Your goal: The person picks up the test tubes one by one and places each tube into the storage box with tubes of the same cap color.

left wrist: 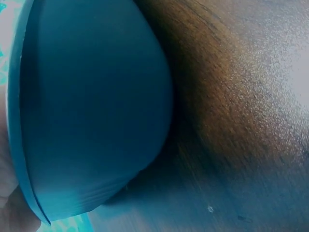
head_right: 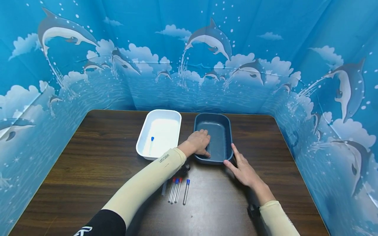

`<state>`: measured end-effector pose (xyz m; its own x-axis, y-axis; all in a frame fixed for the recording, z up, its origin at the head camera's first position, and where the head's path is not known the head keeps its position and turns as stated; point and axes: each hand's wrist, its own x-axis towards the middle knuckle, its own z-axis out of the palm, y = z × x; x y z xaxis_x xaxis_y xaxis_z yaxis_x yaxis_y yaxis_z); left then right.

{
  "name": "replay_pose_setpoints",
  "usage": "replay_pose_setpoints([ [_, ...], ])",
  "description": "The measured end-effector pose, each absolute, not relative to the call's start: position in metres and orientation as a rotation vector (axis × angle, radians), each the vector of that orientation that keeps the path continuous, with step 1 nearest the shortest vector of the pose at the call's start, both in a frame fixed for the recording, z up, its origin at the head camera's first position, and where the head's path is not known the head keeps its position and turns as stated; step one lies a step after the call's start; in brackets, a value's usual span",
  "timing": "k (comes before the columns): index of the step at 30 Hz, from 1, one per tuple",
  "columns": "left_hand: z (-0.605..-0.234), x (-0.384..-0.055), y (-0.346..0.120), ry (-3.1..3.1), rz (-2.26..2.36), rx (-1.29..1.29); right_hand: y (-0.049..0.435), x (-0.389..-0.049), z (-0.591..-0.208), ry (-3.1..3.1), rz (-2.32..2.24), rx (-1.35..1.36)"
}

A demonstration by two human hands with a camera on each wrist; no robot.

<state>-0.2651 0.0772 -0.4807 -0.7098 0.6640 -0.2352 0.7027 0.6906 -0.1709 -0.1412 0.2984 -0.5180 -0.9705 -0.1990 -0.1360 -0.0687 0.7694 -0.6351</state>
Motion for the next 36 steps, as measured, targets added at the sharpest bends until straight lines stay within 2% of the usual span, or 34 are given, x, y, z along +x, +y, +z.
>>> replay_pose_setpoints([
  [24, -0.4800, -0.2643, 0.0762, 2.744, -0.364, 1.124, 0.2998, -0.1415, -0.5198, 2.771, -1.006, -0.225],
  [36, -0.4797, -0.2670, 0.0716, 2.770, -0.147, 1.158, 0.2988, -0.1415, -0.5187, 2.766, -0.994, -0.216],
])
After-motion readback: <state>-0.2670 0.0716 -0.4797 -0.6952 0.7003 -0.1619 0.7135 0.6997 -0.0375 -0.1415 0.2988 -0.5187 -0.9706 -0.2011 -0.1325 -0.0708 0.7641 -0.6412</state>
